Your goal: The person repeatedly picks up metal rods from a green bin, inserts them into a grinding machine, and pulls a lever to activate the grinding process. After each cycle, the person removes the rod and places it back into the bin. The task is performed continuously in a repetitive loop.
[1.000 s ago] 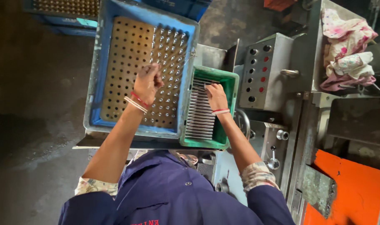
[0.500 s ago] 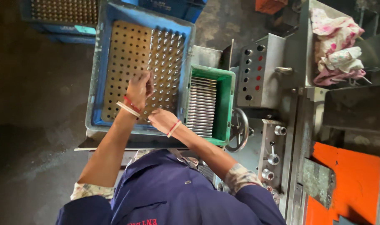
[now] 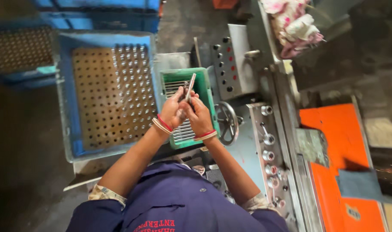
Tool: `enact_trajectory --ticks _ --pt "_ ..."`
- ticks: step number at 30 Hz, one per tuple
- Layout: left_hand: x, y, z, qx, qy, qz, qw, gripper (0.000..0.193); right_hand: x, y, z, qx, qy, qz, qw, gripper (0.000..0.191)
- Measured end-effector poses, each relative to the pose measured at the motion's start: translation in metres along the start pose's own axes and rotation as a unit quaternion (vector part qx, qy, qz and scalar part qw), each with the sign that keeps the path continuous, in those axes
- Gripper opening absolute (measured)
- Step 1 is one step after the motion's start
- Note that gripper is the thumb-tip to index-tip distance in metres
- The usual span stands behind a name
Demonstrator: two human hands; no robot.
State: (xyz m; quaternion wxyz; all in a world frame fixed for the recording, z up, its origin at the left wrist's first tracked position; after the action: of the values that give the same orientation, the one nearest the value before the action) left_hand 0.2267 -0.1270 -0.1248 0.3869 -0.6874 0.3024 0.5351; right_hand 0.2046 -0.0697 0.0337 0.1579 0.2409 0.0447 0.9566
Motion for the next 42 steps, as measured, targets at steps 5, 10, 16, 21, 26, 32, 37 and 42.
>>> enact_trajectory --ticks 5,10,16,21,26,32,37,42 --pt "-0.002 0.010 0.022 0.051 -0.033 -0.096 0.993 0.026 0.071 -0.051 0.007 0.005 -0.232 -0.065 0.971 0.019" --pt "-0.037 0.009 0.078 0.169 0.068 -0.015 0.983 0.021 0.107 -0.094 0.016 -0.029 -0.317 -0.119 0.940 0.018" --pt "-0.051 0.007 0.126 0.176 0.096 -0.057 0.978 0.023 0.116 -0.127 0.032 0.009 -0.372 -0.149 0.916 0.022" --pt "-0.107 -0.007 0.120 -0.008 0.296 0.031 0.955 0.017 0.131 -0.148 0.016 -0.065 -0.318 -0.137 0.936 0.039" --pt "-0.165 -0.049 0.082 -0.234 0.646 0.067 0.724 0.028 0.153 -0.159 -0.003 -0.114 -0.155 -0.082 0.978 0.026" --pt "-0.160 -0.047 0.080 -0.125 0.656 0.102 0.737 0.036 0.158 -0.156 0.039 0.046 -0.248 -0.081 0.964 0.014" --pt "-0.123 -0.042 0.095 0.091 0.539 0.041 0.836 0.035 0.142 -0.146 0.078 0.167 -0.397 -0.070 0.900 0.017" --pt "-0.117 -0.046 0.094 0.148 0.532 0.053 0.832 0.036 0.126 -0.139 0.093 0.223 -0.491 -0.046 0.841 0.018"
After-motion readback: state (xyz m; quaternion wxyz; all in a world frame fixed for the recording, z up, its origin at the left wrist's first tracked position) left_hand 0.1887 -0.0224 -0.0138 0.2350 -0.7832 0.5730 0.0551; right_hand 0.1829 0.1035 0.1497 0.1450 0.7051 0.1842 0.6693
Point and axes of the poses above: each hand's wrist, its own y-axis towards the middle knuckle, its own x-axis out of the back of the hand, z = x × y, the point moved 9 cm from there along y, towards the middle knuckle
